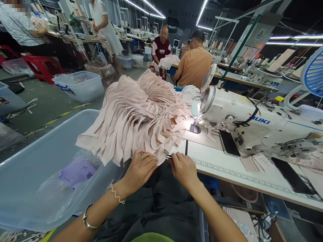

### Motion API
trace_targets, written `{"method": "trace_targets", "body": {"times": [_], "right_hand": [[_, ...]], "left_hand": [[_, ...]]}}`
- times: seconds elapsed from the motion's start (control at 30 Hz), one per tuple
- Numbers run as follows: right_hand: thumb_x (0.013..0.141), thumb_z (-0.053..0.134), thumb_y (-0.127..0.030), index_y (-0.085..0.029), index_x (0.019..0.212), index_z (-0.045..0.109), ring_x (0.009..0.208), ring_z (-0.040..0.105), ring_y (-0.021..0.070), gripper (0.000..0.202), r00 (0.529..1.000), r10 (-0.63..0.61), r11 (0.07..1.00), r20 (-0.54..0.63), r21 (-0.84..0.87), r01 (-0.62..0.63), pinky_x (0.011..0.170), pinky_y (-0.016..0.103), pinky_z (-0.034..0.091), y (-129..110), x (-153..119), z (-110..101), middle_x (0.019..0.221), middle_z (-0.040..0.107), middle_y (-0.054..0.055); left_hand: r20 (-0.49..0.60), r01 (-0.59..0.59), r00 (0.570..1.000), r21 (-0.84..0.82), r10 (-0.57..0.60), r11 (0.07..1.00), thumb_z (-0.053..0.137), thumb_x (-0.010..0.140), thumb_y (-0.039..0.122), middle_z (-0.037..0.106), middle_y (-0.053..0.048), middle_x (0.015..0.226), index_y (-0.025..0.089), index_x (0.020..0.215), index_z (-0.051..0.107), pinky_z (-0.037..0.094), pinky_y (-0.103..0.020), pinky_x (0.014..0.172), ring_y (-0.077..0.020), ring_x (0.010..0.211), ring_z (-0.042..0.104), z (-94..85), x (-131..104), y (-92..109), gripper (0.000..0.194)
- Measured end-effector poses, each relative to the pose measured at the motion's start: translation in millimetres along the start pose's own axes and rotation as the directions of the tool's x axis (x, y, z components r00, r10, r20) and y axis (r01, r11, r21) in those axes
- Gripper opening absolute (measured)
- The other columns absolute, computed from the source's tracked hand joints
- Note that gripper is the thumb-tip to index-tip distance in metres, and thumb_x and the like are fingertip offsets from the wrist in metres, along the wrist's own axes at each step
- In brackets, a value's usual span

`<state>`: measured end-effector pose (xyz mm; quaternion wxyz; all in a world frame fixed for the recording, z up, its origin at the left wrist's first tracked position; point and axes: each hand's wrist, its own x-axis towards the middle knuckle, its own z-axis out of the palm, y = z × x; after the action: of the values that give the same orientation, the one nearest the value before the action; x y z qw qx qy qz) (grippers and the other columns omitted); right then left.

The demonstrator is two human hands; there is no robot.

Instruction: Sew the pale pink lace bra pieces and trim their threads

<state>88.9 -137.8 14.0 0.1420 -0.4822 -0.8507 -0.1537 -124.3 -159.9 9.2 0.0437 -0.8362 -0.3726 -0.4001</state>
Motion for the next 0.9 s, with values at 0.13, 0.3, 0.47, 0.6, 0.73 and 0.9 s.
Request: {"method": "trace_targets", "body": {"times": [0.13, 0.3, 0.47, 0.6, 0.73, 0.9], "right_hand": [[0.102, 0.041, -0.022, -0.02, 0.083, 0.061, 0.066, 0.056, 0.0154, 0.027, 0.999, 0.046, 0.999, -0.029, 0.02, -0.045, 0.059, 0.031, 0.024, -1.5, -1.3, 6.0, 0.072, 0.063, 0.002], [0.101, 0.039, -0.027, -0.019, 0.086, 0.062, 0.064, 0.056, 0.016, 0.029, 0.982, 0.139, 0.988, -0.128, 0.078, -0.13, 0.06, 0.029, 0.029, 12.0, -7.7, 3.2, 0.076, 0.065, 0.003], [0.101, 0.041, -0.03, -0.018, 0.096, 0.063, 0.069, 0.059, 0.0172, 0.026, 0.966, 0.259, 0.966, -0.012, 0.005, -0.259, 0.06, 0.029, 0.029, 36.3, -7.8, -7.4, 0.086, 0.068, 0.005], [0.1, 0.043, -0.027, -0.018, 0.095, 0.062, 0.078, 0.061, 0.0193, 0.022, 0.962, 0.2, 0.978, 0.184, -0.105, -0.183, 0.063, 0.03, 0.029, 43.6, 6.0, -13.7, 0.088, 0.067, 0.007], [0.1, 0.042, -0.018, -0.017, 0.102, 0.062, 0.085, 0.062, 0.0206, 0.02, 0.955, 0.078, 0.99, 0.286, -0.132, -0.041, 0.068, 0.031, 0.033, 34.1, 25.3, -12.5, 0.092, 0.067, 0.009], [0.1, 0.041, -0.012, -0.016, 0.109, 0.061, 0.087, 0.064, 0.02, 0.022, 0.937, 0.057, 0.992, 0.345, -0.127, -0.014, 0.067, 0.029, 0.035, 25.4, 37.1, -7.6, 0.096, 0.068, 0.01]], "left_hand": [[0.068, -0.014, 0.998, 0.011, 0.013, 1.0, 0.051, 0.1, 0.022, 0.07, -0.001, 0.082, 0.018, 0.083, 0.059, 0.038, -0.04, 0.088, -0.0175, 0.081, 0.061, -2.4, 7.1, -1.5, 0.02], [0.133, -0.042, 0.991, 0.095, 0.029, 0.995, 0.039, 0.103, 0.019, 0.066, -0.011, 0.122, 0.016, 0.114, 0.061, 0.039, -0.04, 0.099, -0.0232, 0.114, 0.058, 17.2, 34.4, -2.0, 0.025], [0.34, -0.125, 0.94, 0.228, 0.041, 0.965, 0.05, 0.099, 0.023, 0.068, -0.012, 0.098, 0.014, 0.105, 0.061, 0.042, -0.043, 0.086, -0.027, 0.094, 0.062, 37.7, 44.3, -7.2, 0.016], [0.259, -0.163, 0.962, 0.271, 0.091, 0.949, 0.052, 0.097, 0.017, 0.063, -0.006, 0.08, 0.016, 0.083, 0.06, 0.039, -0.04, 0.08, -0.0237, 0.081, 0.058, 35.1, 38.7, -8.2, 0.017], [0.225, -0.187, 0.966, 0.282, 0.125, 0.941, 0.054, 0.096, 0.015, 0.063, -0.004, 0.078, 0.016, 0.083, 0.061, 0.038, -0.039, 0.079, -0.0221, 0.079, 0.057, 34.1, 36.6, -6.5, 0.015], [0.245, -0.181, 0.963, 0.272, 0.114, 0.945, 0.057, 0.095, 0.016, 0.064, -0.004, 0.08, 0.016, 0.084, 0.063, 0.038, -0.039, 0.08, -0.0216, 0.081, 0.057, 32.1, 37.3, -6.3, 0.012]]}}
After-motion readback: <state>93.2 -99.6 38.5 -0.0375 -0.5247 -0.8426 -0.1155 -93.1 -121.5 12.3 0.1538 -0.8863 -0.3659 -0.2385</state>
